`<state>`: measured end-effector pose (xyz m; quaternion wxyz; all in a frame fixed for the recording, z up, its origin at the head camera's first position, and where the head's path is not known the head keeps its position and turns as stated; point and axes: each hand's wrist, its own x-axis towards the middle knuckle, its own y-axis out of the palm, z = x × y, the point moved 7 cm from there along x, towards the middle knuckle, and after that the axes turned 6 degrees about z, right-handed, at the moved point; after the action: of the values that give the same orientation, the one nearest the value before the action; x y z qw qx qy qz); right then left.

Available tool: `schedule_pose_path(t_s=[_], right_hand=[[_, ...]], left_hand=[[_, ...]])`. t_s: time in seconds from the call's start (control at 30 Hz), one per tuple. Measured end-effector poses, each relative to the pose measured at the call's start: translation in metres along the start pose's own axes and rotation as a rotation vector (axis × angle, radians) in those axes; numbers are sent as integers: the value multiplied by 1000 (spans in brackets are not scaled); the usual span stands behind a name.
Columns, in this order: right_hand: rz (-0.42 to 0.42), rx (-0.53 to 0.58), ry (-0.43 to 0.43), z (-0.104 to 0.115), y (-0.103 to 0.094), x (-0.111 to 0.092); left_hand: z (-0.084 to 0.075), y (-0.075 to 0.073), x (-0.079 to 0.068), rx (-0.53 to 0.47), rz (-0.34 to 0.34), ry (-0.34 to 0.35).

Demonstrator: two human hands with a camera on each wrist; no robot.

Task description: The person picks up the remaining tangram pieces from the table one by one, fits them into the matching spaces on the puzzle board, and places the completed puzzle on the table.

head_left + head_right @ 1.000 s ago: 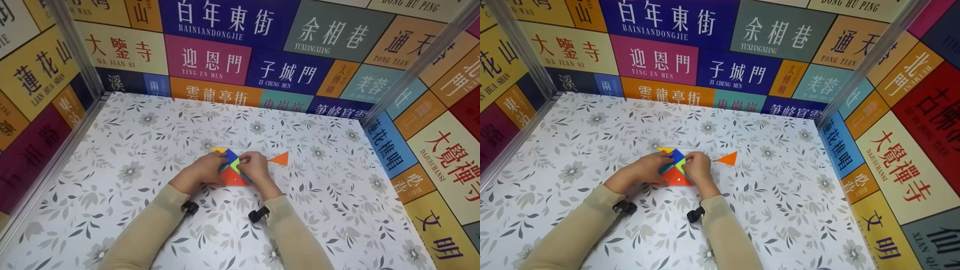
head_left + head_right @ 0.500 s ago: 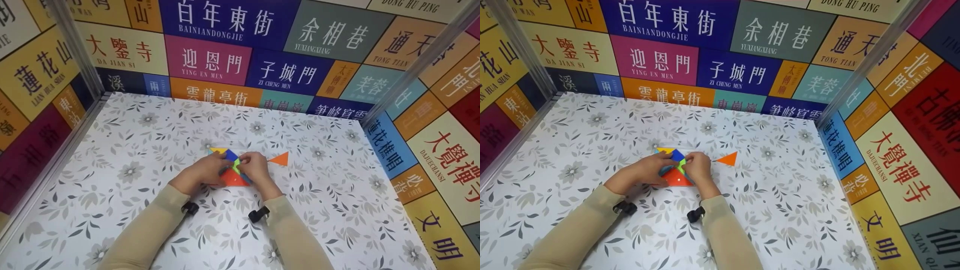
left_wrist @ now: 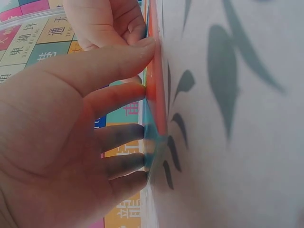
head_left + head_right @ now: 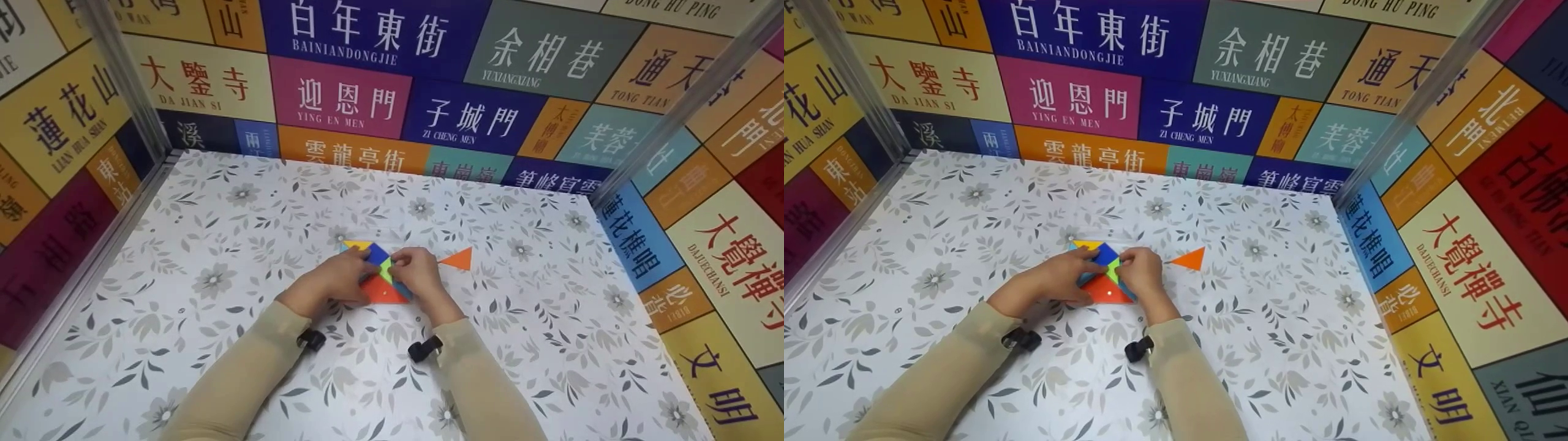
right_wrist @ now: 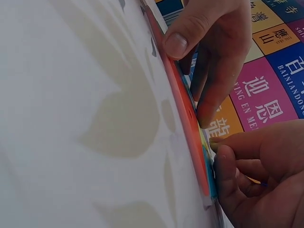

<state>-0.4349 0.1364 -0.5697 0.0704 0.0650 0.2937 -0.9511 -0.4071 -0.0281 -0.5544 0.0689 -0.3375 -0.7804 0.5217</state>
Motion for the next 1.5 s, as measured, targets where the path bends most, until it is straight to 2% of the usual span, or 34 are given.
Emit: schedule_pose_path(t_s=[0.27,0.43,0.7,0.97,1.33,1.5], right_hand=[[5,52,95,-6,-1,-1],[22,79,109,-7,0,0],[34,62,61,-5,-4,1],[12,-28,33,-6,-15,5],[14,-10,33,-7,-19,8],[-32,-9,40,-7,-32,8]], left_hand=[[0,1,2,16,16,-7],[1,2,3,17,18,-3],[1,2,2,17,18,10],[1,1,2,-8,12,31],[-4,0,-3,17,18,33],[-3,1,-3,17,16,43]])
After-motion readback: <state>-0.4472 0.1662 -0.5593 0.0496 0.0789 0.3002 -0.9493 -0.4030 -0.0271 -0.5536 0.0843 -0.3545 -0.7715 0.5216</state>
